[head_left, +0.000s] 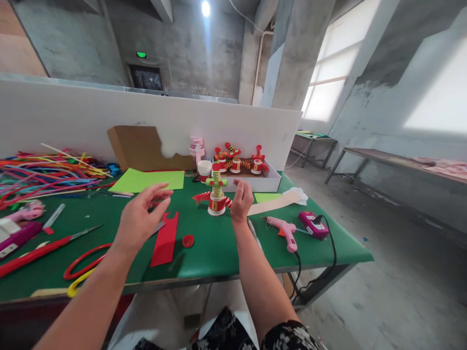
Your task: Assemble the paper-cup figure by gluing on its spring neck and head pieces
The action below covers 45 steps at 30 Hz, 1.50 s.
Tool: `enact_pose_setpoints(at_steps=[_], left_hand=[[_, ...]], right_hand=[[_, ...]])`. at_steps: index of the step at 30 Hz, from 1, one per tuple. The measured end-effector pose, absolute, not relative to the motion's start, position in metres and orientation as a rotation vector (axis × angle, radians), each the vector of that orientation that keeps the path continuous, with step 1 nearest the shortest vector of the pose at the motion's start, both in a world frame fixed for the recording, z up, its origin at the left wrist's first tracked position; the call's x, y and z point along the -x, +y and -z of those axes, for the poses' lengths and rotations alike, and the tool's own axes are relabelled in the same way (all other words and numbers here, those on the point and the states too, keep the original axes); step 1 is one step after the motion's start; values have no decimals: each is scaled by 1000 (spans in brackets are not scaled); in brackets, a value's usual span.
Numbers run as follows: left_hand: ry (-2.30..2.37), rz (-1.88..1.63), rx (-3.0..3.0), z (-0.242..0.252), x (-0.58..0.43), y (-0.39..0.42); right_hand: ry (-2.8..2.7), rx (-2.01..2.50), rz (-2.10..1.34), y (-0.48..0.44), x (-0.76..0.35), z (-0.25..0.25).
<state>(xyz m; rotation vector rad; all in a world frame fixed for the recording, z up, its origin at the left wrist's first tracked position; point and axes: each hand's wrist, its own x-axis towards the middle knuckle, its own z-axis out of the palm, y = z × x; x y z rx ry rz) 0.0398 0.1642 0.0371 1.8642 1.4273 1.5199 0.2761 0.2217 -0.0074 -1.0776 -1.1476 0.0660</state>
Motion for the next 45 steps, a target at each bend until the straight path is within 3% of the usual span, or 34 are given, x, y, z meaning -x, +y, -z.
enact_pose_setpoints(at_steps=[5,13,17,24,29,35,45], left_hand=[[1606,-1705,-2243,26,-39,99],[1546,-1156,-2697,70,-34,96],[1691,-1136,-2701,76,-27,107],[1492,-1563,-2558,76,-32,100],[1356,-1464,-2339,72,-57,114],[1454,-1612,-2083,74,-83,128],[1441,-1618,-1959,62,-88,126]], right_hand=[[-1681,1084,-285,175,-234,32],[-2323,1272,-314,150,-217,49],[-2287,1255,-343,152,-219,46],[-2068,1134,-688,149,-216,40],[-1848,1207,-847,153,-216,40],[-1848,1103,-1043,151,-216,40],[-1736,1126,-1151,154,-217,39]])
